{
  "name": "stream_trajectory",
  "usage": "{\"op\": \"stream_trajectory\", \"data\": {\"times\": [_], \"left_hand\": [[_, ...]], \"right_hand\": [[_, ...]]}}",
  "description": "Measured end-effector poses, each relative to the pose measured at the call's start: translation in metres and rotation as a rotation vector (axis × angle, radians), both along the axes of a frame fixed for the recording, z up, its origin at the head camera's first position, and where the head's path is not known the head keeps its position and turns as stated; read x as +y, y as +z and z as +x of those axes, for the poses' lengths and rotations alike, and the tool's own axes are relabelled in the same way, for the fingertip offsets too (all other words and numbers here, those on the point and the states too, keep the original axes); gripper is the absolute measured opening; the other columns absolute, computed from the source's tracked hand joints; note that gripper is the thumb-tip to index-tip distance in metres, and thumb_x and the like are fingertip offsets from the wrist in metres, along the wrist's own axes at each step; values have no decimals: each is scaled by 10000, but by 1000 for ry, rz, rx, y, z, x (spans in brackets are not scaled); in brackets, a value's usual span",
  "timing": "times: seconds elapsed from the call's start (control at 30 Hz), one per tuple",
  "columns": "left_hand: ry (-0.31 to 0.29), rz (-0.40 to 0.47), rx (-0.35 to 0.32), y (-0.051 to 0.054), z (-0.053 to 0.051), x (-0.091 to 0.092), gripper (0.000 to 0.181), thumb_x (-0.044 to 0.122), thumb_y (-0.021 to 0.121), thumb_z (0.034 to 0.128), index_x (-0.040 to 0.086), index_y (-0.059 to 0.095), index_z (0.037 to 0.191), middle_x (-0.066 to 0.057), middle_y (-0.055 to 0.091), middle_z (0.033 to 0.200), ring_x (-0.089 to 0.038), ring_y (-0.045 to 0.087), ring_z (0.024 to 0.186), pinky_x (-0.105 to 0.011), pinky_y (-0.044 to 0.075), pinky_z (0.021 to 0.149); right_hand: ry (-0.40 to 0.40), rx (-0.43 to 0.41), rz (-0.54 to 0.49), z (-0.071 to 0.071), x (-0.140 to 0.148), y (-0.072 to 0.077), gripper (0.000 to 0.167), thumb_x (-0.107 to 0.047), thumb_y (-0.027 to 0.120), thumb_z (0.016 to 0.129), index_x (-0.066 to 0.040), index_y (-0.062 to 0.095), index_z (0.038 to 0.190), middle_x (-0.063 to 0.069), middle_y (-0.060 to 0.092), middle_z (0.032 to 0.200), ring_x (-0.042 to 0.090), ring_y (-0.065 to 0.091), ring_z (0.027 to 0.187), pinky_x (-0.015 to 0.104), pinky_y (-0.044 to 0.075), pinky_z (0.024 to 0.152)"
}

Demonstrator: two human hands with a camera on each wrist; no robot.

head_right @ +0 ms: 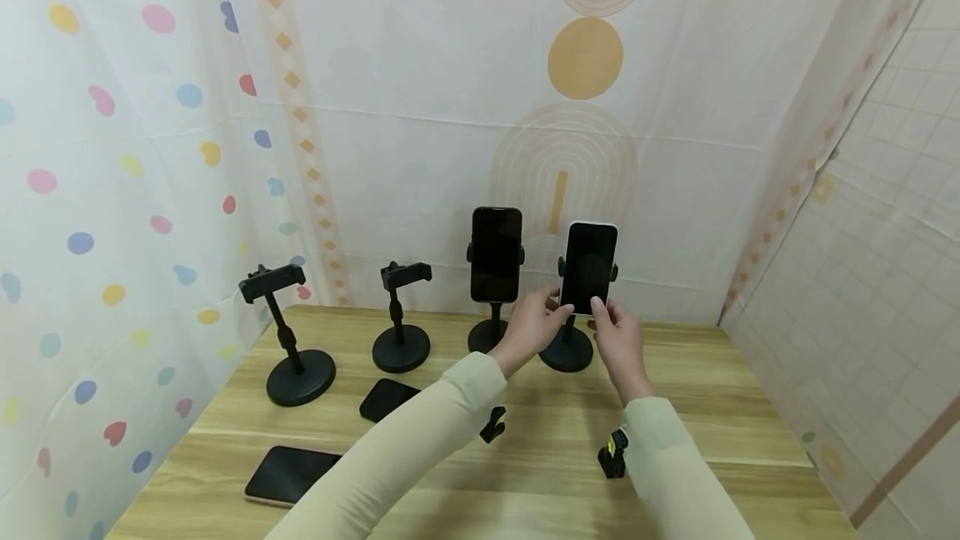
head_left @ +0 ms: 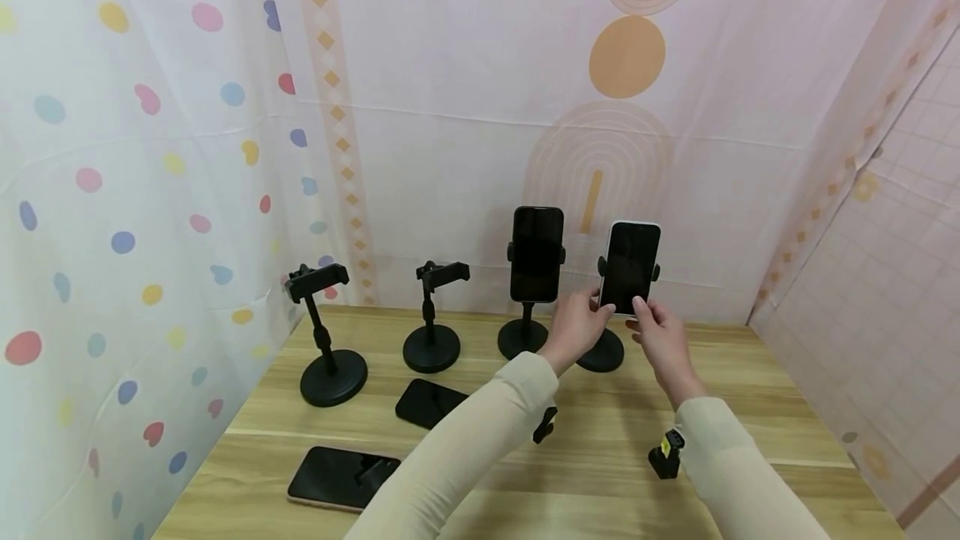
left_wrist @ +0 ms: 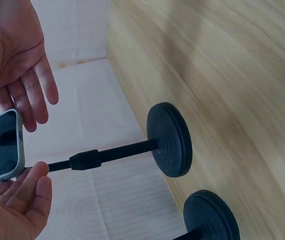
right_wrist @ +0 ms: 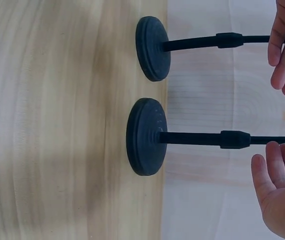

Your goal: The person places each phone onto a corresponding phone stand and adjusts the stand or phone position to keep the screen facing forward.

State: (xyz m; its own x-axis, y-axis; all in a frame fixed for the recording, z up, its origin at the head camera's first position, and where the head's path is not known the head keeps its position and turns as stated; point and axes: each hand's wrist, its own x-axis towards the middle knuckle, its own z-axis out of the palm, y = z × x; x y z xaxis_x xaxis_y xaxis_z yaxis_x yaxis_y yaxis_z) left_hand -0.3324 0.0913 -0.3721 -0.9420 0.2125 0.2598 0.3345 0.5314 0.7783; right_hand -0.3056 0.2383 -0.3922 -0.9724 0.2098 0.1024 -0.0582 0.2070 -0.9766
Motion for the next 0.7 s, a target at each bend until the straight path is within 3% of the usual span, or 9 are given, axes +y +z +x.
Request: {"op": "stream_trajectory", "data": {"times": [0.3, 0.7], "left_hand": [[-39, -43, 20, -10, 5, -7, 380, 262, 625, 996, 50, 626, 1311, -68, 707, 1042, -179, 672, 889, -326, 550, 759], [-65, -44, 31, -40, 11, -19, 229, 216, 652, 975, 40, 702, 1113, -16, 659, 855, -121, 569, 727, -259, 478, 651]], "right_hand": [[-33, -2, 51, 4, -6, -14, 620, -461, 402, 1053, 84, 498, 1333, 281, 522, 1355, 393, 540, 1248, 477, 441, 1023], [-43, -31, 21, 12, -17, -36, 545, -347, 449, 1066, 85, 474, 1398, 302, 536, 1340, 412, 562, 1208, 466, 464, 999]]}}
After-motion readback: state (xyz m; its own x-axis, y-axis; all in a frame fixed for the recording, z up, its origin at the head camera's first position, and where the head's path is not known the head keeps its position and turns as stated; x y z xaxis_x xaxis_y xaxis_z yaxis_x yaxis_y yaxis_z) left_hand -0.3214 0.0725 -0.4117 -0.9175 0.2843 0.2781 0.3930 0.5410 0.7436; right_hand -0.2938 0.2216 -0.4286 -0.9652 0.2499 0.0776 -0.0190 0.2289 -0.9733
